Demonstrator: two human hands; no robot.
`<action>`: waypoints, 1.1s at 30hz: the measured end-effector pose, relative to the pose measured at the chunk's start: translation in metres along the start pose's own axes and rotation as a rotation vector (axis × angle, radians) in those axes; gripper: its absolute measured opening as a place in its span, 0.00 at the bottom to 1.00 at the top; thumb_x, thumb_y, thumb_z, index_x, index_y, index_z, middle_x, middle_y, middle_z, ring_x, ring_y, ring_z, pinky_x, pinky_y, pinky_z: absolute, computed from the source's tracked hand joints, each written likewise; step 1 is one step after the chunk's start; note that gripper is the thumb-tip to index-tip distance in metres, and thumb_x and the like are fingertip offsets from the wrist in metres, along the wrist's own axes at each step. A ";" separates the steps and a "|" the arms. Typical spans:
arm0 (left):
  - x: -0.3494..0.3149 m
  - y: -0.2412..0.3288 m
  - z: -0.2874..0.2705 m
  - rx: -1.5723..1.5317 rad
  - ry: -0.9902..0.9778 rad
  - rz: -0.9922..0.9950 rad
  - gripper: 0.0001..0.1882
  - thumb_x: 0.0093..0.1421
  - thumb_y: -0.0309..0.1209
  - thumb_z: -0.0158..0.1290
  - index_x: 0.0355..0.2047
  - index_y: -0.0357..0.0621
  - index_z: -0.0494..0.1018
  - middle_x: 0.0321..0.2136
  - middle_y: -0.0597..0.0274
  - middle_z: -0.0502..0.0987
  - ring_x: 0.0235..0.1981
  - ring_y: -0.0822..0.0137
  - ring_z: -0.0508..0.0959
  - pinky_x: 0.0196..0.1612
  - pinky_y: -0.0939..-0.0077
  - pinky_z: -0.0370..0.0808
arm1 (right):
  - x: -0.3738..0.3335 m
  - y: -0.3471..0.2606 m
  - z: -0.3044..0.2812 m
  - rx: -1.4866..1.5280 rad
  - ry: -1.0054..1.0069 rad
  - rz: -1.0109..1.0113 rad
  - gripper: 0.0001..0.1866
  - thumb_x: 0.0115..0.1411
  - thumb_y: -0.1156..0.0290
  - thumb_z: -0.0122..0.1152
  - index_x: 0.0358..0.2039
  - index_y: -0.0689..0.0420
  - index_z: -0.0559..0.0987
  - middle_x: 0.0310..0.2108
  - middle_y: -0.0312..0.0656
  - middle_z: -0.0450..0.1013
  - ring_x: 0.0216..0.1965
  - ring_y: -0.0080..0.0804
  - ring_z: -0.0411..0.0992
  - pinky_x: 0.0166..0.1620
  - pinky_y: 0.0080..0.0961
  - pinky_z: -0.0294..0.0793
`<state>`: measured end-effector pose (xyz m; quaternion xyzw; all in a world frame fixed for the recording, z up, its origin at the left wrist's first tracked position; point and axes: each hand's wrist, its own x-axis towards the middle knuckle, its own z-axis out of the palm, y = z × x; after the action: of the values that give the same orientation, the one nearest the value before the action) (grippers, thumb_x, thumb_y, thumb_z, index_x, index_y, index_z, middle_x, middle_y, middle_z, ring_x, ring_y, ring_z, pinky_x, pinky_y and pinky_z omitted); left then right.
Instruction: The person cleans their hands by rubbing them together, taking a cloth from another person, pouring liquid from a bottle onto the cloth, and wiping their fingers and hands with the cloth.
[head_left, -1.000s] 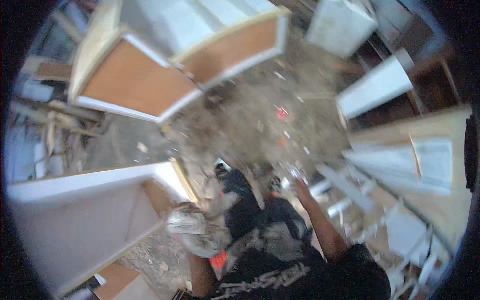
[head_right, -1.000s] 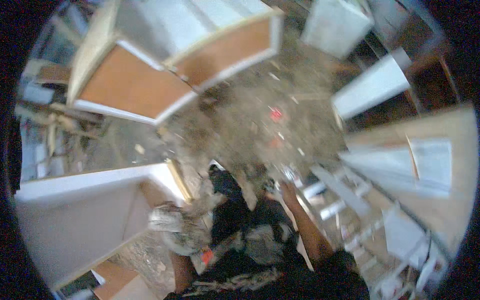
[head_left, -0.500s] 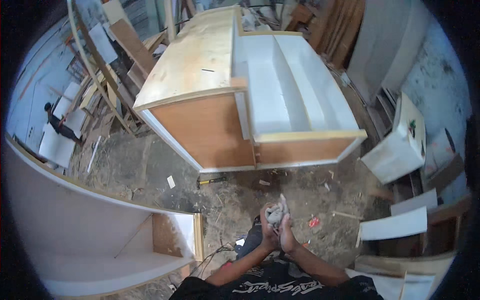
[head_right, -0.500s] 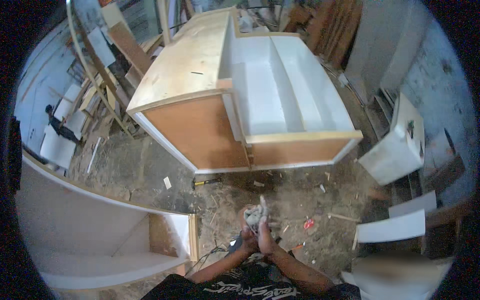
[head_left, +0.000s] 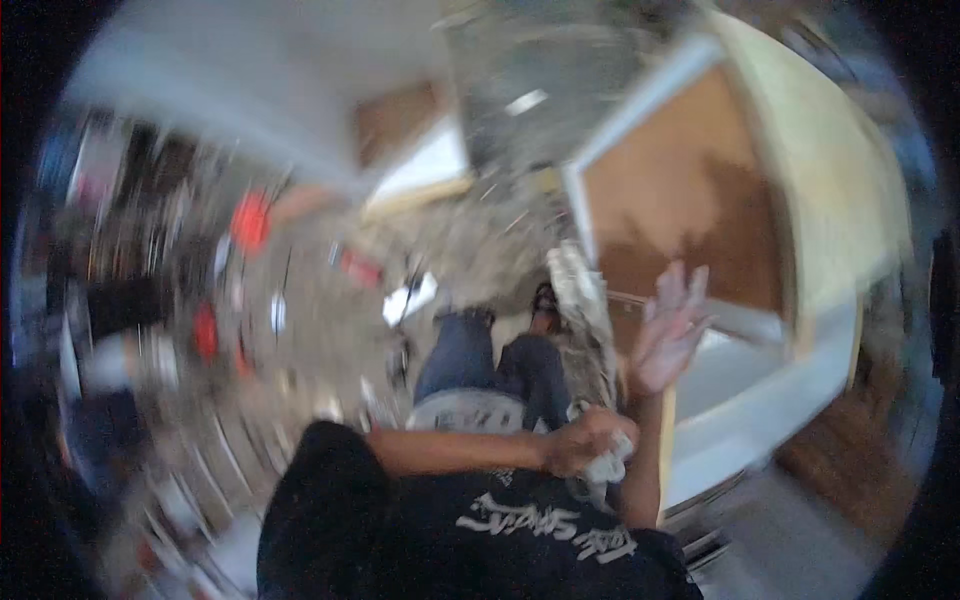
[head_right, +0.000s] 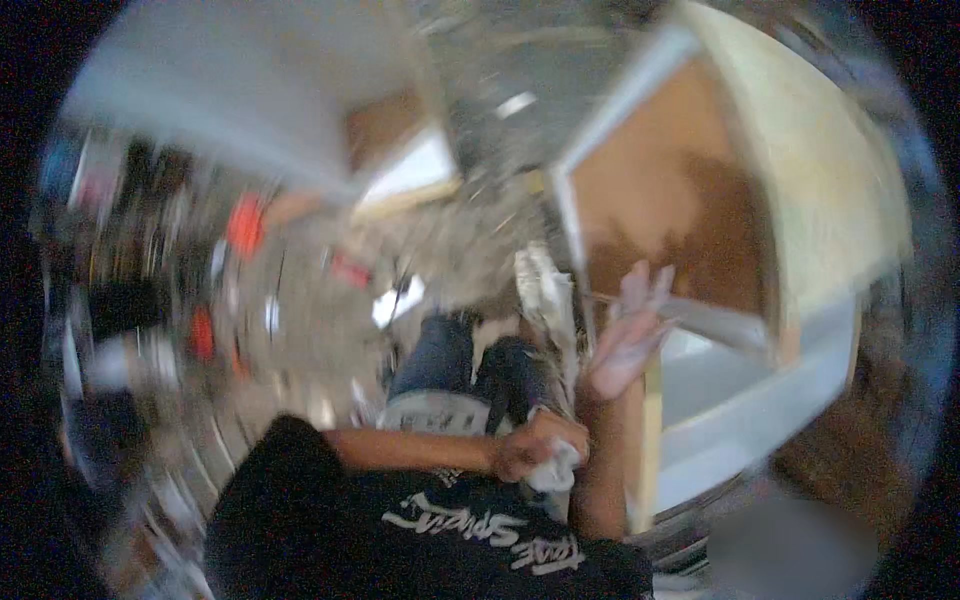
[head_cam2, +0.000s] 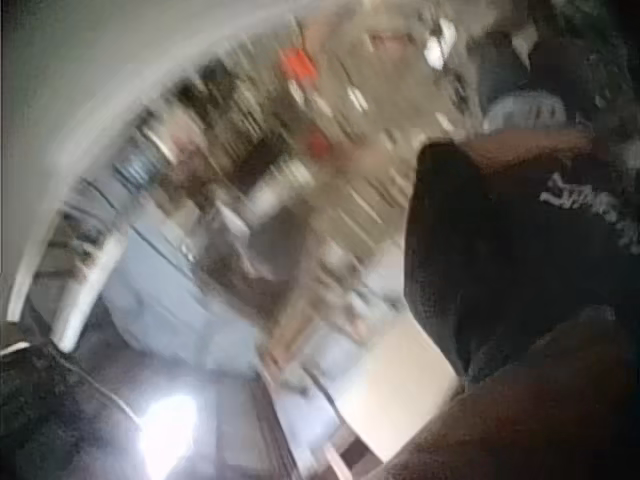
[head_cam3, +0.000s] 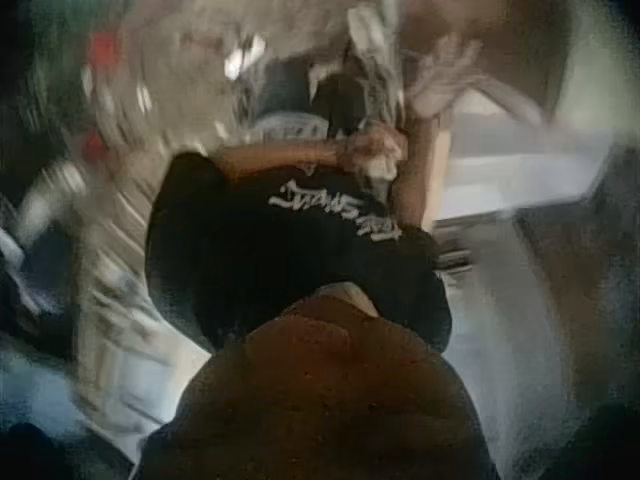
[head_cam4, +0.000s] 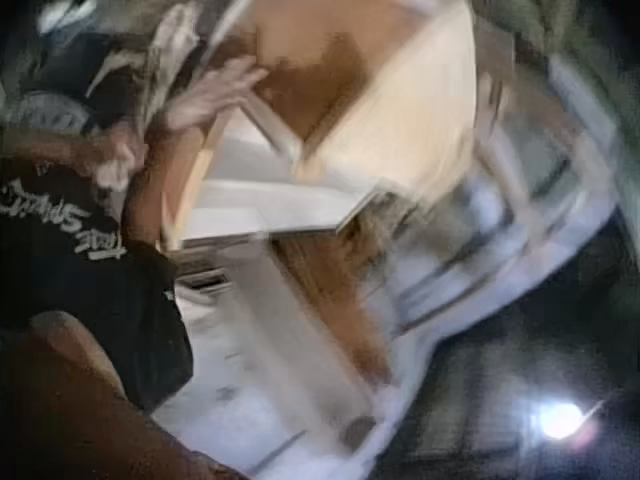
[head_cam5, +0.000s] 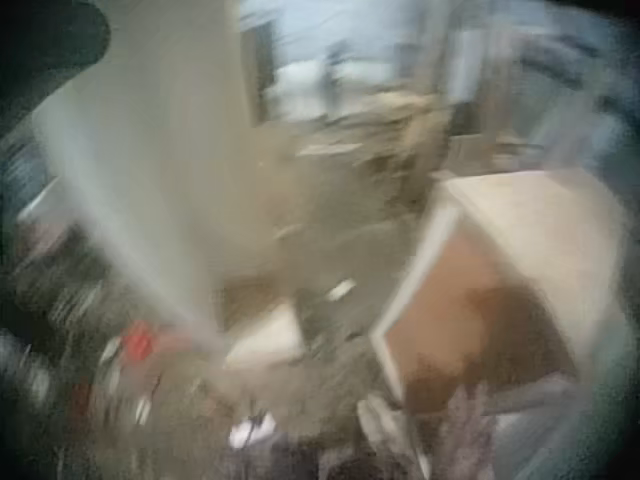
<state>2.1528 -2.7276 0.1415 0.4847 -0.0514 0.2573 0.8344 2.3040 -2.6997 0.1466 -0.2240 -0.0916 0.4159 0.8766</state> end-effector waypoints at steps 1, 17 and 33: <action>0.001 -0.005 0.005 0.227 -0.038 -0.024 0.32 0.64 0.55 0.32 0.28 0.35 0.69 0.24 0.55 0.70 0.25 0.59 0.72 0.32 0.66 0.69 | 0.012 -0.001 0.015 -0.688 0.136 0.006 0.37 0.66 0.42 0.31 0.67 0.53 0.49 0.66 0.50 0.51 0.65 0.40 0.50 0.64 0.41 0.49; -0.228 -0.131 0.021 -1.302 1.576 0.554 0.42 0.52 0.73 0.36 0.32 0.42 0.75 0.24 0.61 0.77 0.24 0.63 0.77 0.30 0.68 0.76 | -0.122 0.116 -0.208 -1.909 -1.433 1.123 0.15 0.63 0.66 0.49 0.42 0.64 0.75 0.33 0.54 0.74 0.40 0.40 0.73 0.44 0.33 0.69; -0.495 -0.510 0.039 -1.888 2.120 0.789 0.39 0.56 0.67 0.39 0.45 0.42 0.70 0.38 0.52 0.75 0.38 0.56 0.76 0.41 0.62 0.75 | -0.587 0.525 -0.681 -2.334 -1.342 0.935 0.28 0.54 0.47 0.59 0.33 0.66 0.80 0.32 0.57 0.76 0.36 0.53 0.76 0.40 0.43 0.74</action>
<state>1.9766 -3.1512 -0.4032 -0.6828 0.2993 0.5617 0.3587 1.8050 -3.0764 -0.6856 -0.5788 -0.6860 0.3749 -0.2318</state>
